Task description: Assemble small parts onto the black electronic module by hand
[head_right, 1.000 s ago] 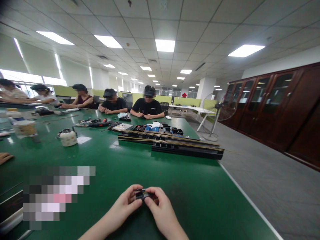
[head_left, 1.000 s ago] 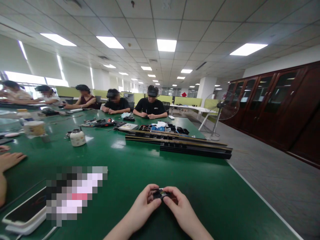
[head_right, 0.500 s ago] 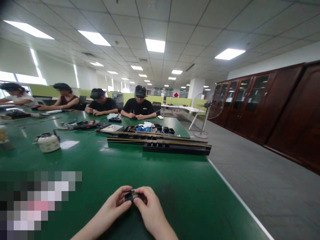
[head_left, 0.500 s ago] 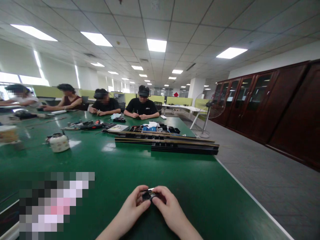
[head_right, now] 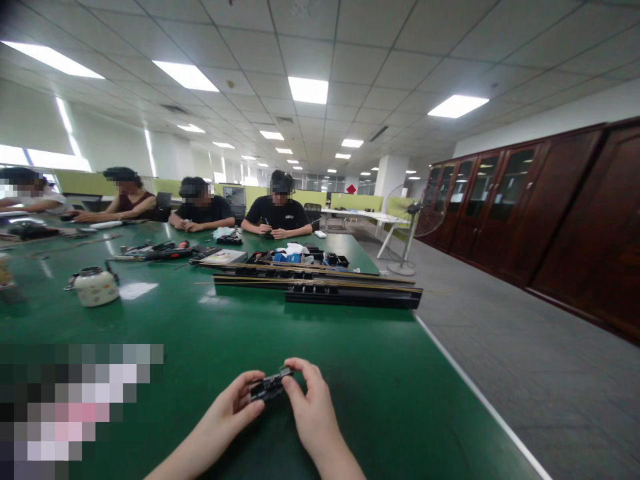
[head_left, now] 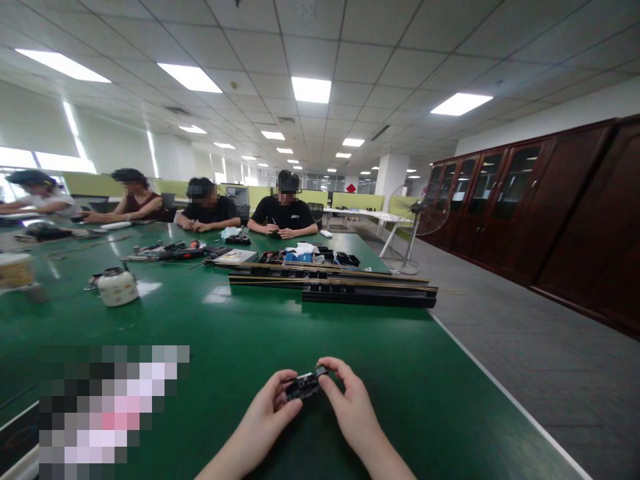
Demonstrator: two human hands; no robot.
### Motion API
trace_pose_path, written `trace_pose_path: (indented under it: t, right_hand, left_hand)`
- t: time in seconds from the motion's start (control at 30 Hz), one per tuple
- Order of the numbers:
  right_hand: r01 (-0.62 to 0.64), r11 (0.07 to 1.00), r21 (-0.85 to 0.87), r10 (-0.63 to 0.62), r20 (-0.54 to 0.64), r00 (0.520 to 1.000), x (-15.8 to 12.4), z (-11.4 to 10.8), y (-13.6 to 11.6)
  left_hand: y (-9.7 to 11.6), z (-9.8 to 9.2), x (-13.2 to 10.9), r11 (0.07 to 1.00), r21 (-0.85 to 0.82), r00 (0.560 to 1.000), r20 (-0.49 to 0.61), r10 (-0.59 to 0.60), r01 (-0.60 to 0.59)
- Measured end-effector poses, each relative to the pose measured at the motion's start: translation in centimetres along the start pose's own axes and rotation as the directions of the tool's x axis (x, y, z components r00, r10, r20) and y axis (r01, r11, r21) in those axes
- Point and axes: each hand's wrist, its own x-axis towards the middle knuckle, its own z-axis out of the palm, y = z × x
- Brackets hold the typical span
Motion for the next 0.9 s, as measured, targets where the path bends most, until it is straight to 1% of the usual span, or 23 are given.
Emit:
trace_pose_path:
  t: [0.13,0.33,0.5,0.6,0.73,0.9]
  right_hand:
    - [-0.029,0.999,0.029,0.031,-0.066,0.997,0.4,-0.6,0.3]
    - [-0.028,0.995,0.1,0.042,-0.133,0.99,0.9,-1.2,1.0]
    - [-0.024,0.99,0.14,0.054,-0.213,0.975,1.2,-1.8,1.4]
    - [-0.019,0.991,0.131,0.053,-0.262,0.964,1.4,-2.3,1.4]
    - [-0.019,0.995,0.1,0.048,-0.295,0.954,1.4,-2.9,1.1]
    - [-0.014,0.999,0.037,0.025,-0.332,0.943,1.2,-3.1,0.8]
  left_hand:
    - [0.0,0.0,0.1,1.0,-0.009,1.0,0.006,-0.008,0.008]
    - [-0.3,-0.2,0.0,1.0,-0.005,0.999,0.038,-0.011,0.012]
    - [-0.2,-0.1,0.1,1.0,0.011,0.999,0.038,-0.004,0.004]
    - [-0.1,0.0,0.1,1.0,0.022,0.999,0.046,-0.014,0.013]
    - [0.0,-0.1,0.1,0.999,0.045,0.998,0.056,-0.014,0.011]
    - [-0.2,-0.2,0.2,0.999,0.041,0.998,0.063,-0.01,0.007]
